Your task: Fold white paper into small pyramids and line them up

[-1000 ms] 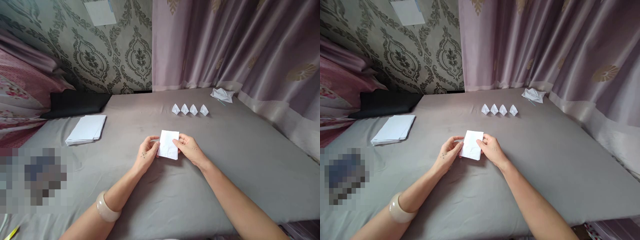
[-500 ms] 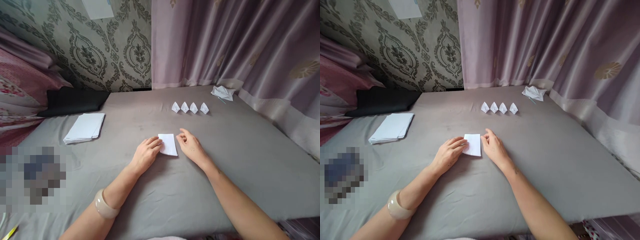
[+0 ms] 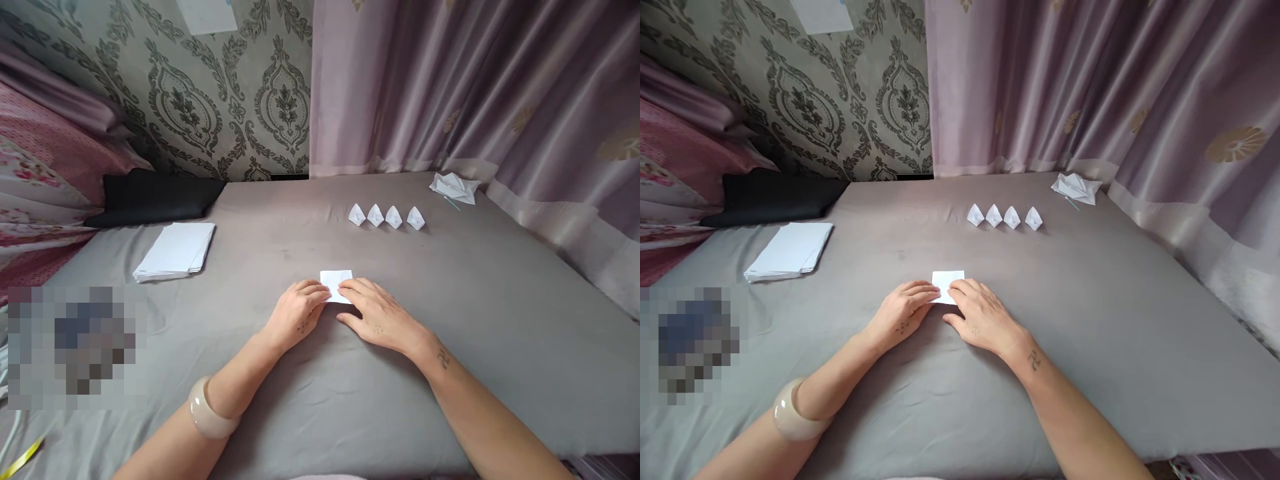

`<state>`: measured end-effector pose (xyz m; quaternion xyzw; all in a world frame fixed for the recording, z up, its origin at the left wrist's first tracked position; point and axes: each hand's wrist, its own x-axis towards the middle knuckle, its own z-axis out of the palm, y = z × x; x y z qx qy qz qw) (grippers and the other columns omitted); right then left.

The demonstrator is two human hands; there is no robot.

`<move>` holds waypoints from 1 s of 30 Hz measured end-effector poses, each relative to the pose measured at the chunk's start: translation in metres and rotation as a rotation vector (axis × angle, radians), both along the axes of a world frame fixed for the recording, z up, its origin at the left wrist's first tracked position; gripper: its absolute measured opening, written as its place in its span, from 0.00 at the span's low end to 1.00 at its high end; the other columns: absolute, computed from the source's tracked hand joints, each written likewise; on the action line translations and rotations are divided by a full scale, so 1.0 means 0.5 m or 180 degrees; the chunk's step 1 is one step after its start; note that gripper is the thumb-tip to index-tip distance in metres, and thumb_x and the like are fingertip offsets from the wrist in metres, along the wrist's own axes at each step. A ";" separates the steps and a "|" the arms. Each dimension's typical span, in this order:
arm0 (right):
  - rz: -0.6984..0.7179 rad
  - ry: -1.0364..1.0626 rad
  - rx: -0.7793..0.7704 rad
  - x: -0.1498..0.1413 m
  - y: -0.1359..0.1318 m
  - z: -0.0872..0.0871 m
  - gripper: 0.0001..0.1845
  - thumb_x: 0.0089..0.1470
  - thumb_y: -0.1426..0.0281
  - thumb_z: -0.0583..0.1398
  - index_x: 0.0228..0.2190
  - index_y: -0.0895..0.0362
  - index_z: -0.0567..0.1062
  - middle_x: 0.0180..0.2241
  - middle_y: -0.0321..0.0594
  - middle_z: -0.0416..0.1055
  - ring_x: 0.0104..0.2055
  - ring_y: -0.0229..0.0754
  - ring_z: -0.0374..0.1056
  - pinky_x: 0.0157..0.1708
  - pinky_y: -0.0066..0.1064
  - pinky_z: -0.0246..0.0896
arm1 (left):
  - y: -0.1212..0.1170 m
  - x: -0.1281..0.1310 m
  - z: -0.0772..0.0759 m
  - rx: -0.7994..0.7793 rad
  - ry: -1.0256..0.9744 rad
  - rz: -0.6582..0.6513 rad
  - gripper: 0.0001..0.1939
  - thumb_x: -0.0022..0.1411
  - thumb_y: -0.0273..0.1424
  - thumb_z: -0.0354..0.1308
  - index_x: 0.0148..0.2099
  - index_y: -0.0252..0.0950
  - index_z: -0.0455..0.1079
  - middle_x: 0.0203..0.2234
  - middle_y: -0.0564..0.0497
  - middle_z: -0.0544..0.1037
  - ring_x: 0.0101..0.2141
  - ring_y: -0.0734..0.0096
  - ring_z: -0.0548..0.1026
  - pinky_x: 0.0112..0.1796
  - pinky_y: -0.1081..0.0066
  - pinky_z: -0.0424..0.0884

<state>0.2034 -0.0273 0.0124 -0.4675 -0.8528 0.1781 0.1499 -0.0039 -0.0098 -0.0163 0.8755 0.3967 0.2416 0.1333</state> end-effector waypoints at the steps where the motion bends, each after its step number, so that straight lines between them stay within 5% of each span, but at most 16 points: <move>1: 0.0026 -0.0016 -0.0009 0.003 0.001 0.000 0.12 0.58 0.67 0.58 0.45 0.52 0.73 0.47 0.42 0.71 0.50 0.46 0.65 0.49 0.40 0.62 | -0.002 0.002 -0.001 -0.0032 -0.0062 0.0026 0.13 0.67 0.27 0.48 0.46 0.38 0.73 0.42 0.49 0.80 0.46 0.62 0.74 0.45 0.61 0.71; 12: -0.0784 0.0617 -0.0415 0.002 0.031 -0.025 0.17 0.62 0.65 0.52 0.27 0.55 0.75 0.40 0.39 0.72 0.40 0.39 0.68 0.40 0.31 0.62 | 0.004 0.029 0.001 -0.0933 -0.0619 0.1249 0.10 0.61 0.34 0.58 0.29 0.37 0.74 0.37 0.46 0.74 0.41 0.60 0.67 0.41 0.61 0.71; 17: -0.1122 0.0645 -0.0338 -0.006 0.039 -0.044 0.18 0.61 0.64 0.52 0.23 0.56 0.72 0.39 0.39 0.71 0.32 0.37 0.68 0.35 0.30 0.61 | 0.013 0.037 -0.015 -0.0919 -0.0706 0.1403 0.12 0.62 0.34 0.56 0.27 0.36 0.72 0.37 0.45 0.72 0.40 0.61 0.66 0.41 0.59 0.69; 30: -0.1443 0.0234 0.0180 -0.024 0.035 -0.066 0.15 0.61 0.66 0.51 0.24 0.56 0.68 0.40 0.45 0.69 0.34 0.41 0.68 0.37 0.34 0.61 | 0.018 0.040 -0.022 -0.0884 -0.0639 0.1337 0.14 0.65 0.34 0.52 0.28 0.35 0.70 0.36 0.45 0.70 0.38 0.62 0.64 0.41 0.61 0.67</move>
